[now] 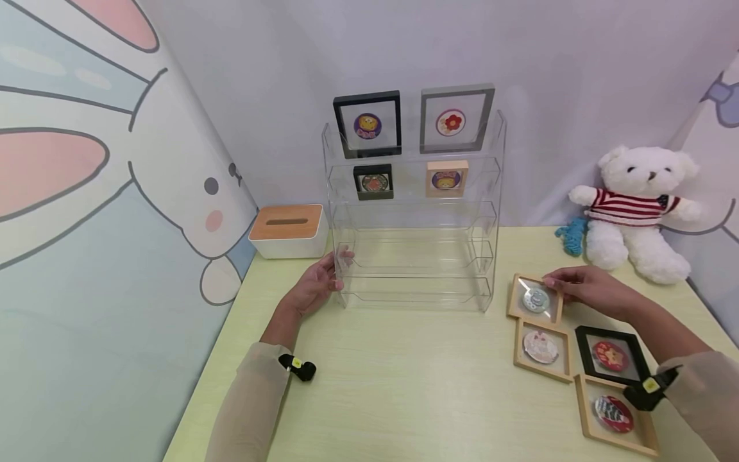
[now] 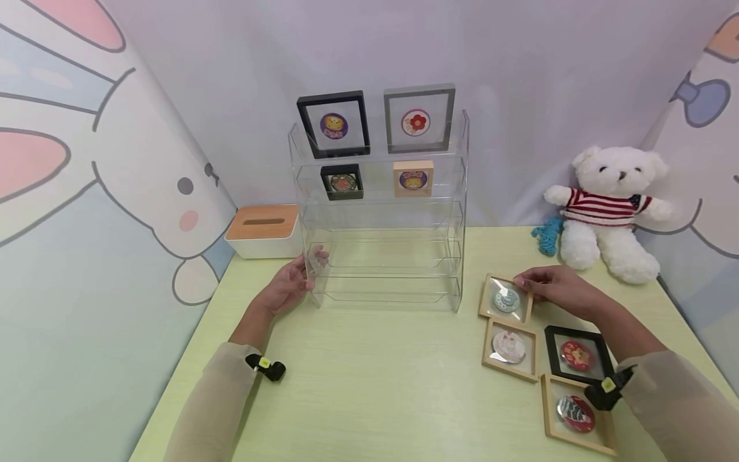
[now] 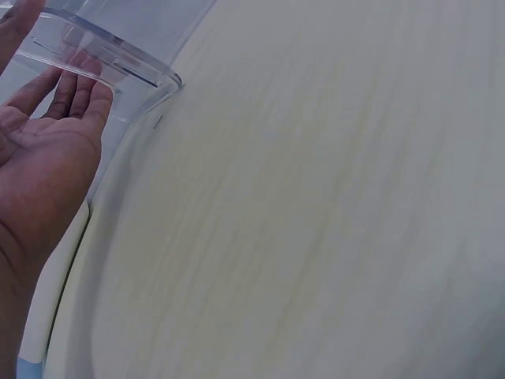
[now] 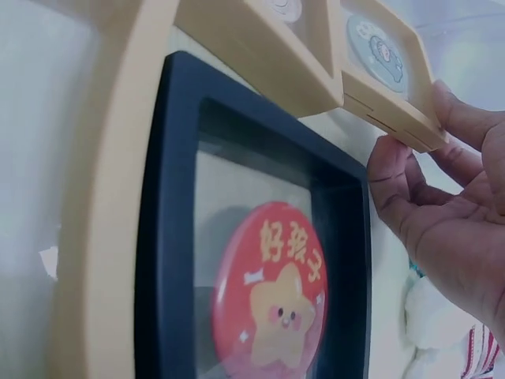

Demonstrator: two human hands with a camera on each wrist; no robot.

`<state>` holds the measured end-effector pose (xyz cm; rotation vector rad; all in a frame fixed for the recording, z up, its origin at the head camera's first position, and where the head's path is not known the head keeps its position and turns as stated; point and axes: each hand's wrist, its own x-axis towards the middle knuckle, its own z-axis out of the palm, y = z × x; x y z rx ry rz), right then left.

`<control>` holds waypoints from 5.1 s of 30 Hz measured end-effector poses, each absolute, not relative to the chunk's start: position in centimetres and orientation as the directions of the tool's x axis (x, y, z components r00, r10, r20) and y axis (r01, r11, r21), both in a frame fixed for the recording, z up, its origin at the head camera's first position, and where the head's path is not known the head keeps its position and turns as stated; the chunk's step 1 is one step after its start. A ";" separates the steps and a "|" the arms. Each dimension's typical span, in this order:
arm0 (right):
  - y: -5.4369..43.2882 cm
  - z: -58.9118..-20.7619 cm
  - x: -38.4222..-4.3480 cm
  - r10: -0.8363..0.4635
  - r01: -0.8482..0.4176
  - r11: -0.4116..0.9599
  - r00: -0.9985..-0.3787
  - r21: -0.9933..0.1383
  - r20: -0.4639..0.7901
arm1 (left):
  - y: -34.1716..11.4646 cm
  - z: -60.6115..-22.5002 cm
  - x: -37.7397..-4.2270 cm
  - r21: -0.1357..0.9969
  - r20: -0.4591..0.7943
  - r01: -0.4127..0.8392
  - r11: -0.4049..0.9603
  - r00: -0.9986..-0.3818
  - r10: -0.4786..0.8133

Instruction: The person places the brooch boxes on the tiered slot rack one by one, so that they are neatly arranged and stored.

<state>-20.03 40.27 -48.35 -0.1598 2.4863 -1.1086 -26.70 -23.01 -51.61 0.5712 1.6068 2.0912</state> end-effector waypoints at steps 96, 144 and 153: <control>10.4 -34.4 -26.8 -0.414 -0.669 0.587 -0.732 -0.456 0.541 | -22.9 -51.6 -26.5 0.963 0.047 -0.114 -0.243 -0.819 0.571; 21.2 -34.5 -23.7 -0.400 -0.749 0.544 -0.628 -0.379 0.667 | -23.0 -51.4 -26.5 0.964 0.026 -0.129 -0.232 -0.825 0.564; 27.8 -34.9 -20.9 -0.370 -0.659 0.640 -0.716 -0.396 0.593 | -23.0 -51.6 -26.7 0.964 0.036 -0.121 -0.236 -0.824 0.566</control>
